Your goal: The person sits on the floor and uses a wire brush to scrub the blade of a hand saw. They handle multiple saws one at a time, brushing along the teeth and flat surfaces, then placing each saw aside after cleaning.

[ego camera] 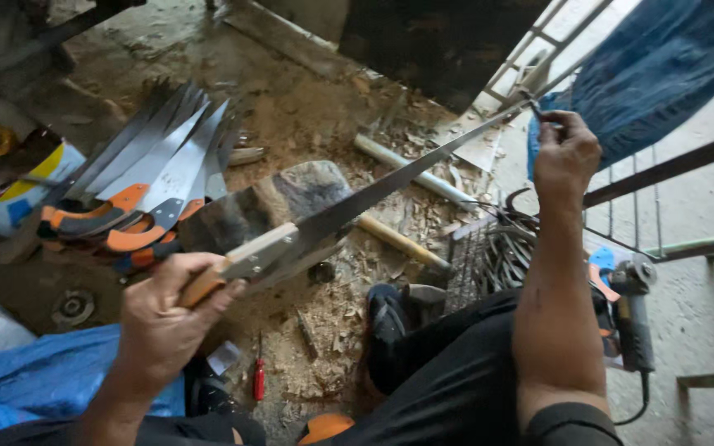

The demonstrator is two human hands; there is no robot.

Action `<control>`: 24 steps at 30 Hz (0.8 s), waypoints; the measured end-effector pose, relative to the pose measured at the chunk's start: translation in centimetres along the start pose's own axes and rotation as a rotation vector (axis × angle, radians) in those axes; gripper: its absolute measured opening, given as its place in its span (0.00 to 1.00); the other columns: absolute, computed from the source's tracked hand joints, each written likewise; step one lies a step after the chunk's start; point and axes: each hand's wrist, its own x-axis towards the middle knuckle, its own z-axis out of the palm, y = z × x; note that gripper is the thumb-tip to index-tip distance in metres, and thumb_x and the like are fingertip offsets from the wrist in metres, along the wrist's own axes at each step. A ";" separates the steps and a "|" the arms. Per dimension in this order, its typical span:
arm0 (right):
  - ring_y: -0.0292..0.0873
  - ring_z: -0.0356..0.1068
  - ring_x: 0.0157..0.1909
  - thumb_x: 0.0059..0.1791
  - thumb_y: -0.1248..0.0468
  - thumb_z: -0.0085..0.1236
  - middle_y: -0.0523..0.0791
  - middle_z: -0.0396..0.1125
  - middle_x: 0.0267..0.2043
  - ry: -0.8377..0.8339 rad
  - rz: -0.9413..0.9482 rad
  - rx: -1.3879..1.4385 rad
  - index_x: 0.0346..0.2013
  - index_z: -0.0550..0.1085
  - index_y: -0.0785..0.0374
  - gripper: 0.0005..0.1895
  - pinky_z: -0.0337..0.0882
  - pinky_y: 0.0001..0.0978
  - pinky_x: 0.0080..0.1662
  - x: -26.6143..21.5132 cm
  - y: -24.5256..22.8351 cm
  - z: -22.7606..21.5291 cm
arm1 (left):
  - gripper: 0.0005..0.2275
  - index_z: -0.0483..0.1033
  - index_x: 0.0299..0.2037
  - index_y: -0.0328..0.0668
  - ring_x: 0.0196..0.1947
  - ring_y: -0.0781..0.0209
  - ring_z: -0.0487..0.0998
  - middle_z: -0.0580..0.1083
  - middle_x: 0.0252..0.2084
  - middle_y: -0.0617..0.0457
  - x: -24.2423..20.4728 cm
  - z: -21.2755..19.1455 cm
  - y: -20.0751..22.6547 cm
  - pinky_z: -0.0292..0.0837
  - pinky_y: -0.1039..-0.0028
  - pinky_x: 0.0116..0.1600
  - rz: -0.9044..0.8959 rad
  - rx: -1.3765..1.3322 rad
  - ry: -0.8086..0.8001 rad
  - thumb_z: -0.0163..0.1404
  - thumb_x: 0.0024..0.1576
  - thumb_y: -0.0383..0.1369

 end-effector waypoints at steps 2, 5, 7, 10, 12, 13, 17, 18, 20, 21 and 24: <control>0.35 0.70 0.33 0.55 0.71 0.59 0.43 0.72 0.33 0.088 0.089 0.104 0.45 0.79 0.63 0.05 0.68 0.29 0.36 -0.1 0.4 0.2 | 0.13 0.75 0.48 0.40 0.29 0.67 0.77 0.78 0.33 0.53 -0.1 0.3 -0.1 0.74 0.76 0.32 -0.230 -0.233 0.013 0.61 0.55 0.30; 0.33 0.66 0.35 0.55 0.72 0.58 0.40 0.69 0.35 0.122 0.088 0.266 0.49 0.78 0.62 0.08 0.64 0.26 0.36 -0.5 -1.2 -0.1 | 0.13 0.71 0.50 0.39 0.25 0.68 0.76 0.75 0.31 0.53 1.2 1.0 0.6 0.74 0.76 0.26 -0.383 -0.561 0.046 0.56 0.57 0.28; 0.33 0.62 0.36 0.57 0.72 0.57 0.40 0.67 0.36 0.071 0.031 0.343 0.51 0.78 0.62 0.09 0.62 0.25 0.37 -2.1 -3.3 0.0 | 0.12 0.68 0.51 0.38 0.22 0.70 0.72 0.70 0.29 0.55 2.3 2.2 1.4 0.71 0.76 0.23 -0.433 -0.780 0.071 0.54 0.58 0.25; 0.33 0.61 0.39 0.59 0.72 0.58 0.41 0.66 0.40 -0.132 -0.115 0.458 0.53 0.77 0.63 0.08 0.63 0.25 0.41 -6.6 -8.1 1.0 | 0.11 0.66 0.52 0.38 0.25 0.73 0.67 0.67 0.33 0.58 2.1 3.3 1.4 0.68 0.79 0.28 -0.424 -0.796 0.146 0.51 0.62 0.22; 0.33 0.66 0.44 0.59 0.72 0.59 0.45 0.68 0.46 -0.267 -0.296 0.542 0.53 0.76 0.67 0.07 0.68 0.25 0.46 -9.2 -11.6 0.9 | 0.13 0.65 0.55 0.39 0.23 0.73 0.66 0.66 0.30 0.59 1.6 4.1 0.1 0.66 0.80 0.26 -0.455 -1.049 0.141 0.52 0.63 0.25; 0.34 0.69 0.43 0.60 0.72 0.56 0.46 0.70 0.46 -0.368 -0.410 0.559 0.50 0.76 0.65 0.05 0.71 0.25 0.44 -10.6 -13.7 1.5 | 0.12 0.66 0.54 0.37 0.21 0.70 0.69 0.68 0.29 0.57 1.3 4.3 -0.7 0.69 0.78 0.25 -0.454 -0.946 0.147 0.52 0.63 0.28; 0.37 0.75 0.39 0.60 0.70 0.55 0.48 0.73 0.47 -0.546 -0.693 0.434 0.50 0.78 0.61 0.06 0.79 0.23 0.35 -13.8 -18.0 1.9 | 0.13 0.66 0.53 0.35 0.20 0.66 0.74 0.71 0.27 0.55 1.5 5.2 -2.4 0.74 0.75 0.25 -0.394 -0.875 0.174 0.52 0.66 0.35; 0.37 0.74 0.37 0.59 0.69 0.56 0.48 0.73 0.46 -0.596 -0.668 0.460 0.50 0.78 0.62 0.06 0.77 0.24 0.33 -14.3 -18.5 1.8 | 0.13 0.66 0.53 0.35 0.20 0.67 0.73 0.71 0.26 0.55 1.4 5.2 -2.4 0.74 0.75 0.25 -0.411 -0.881 0.175 0.51 0.66 0.35; 0.37 0.72 0.32 0.56 0.69 0.57 0.47 0.73 0.43 -0.694 -0.615 0.511 0.50 0.78 0.64 0.09 0.74 0.24 0.28 -15.4 -19.3 2.0 | 0.12 0.66 0.52 0.35 0.20 0.67 0.73 0.70 0.25 0.55 1.2 5.1 -2.2 0.74 0.75 0.24 -0.443 -0.890 0.174 0.51 0.66 0.35; 0.37 0.71 0.31 0.55 0.68 0.58 0.47 0.73 0.42 -0.704 -0.632 0.469 0.50 0.78 0.63 0.09 0.74 0.26 0.28 -15.8 -19.6 2.0 | 0.13 0.66 0.52 0.35 0.20 0.67 0.73 0.70 0.25 0.55 1.3 5.0 -2.1 0.74 0.75 0.24 -0.445 -0.892 0.170 0.51 0.66 0.35; 0.38 0.71 0.30 0.53 0.68 0.59 0.47 0.72 0.38 -0.728 -0.661 0.375 0.50 0.80 0.62 0.11 0.73 0.31 0.29 -16.3 -20.2 1.7 | 0.13 0.66 0.52 0.35 0.19 0.67 0.73 0.70 0.25 0.55 1.4 4.9 -1.9 0.74 0.75 0.24 -0.453 -0.891 0.152 0.51 0.65 0.36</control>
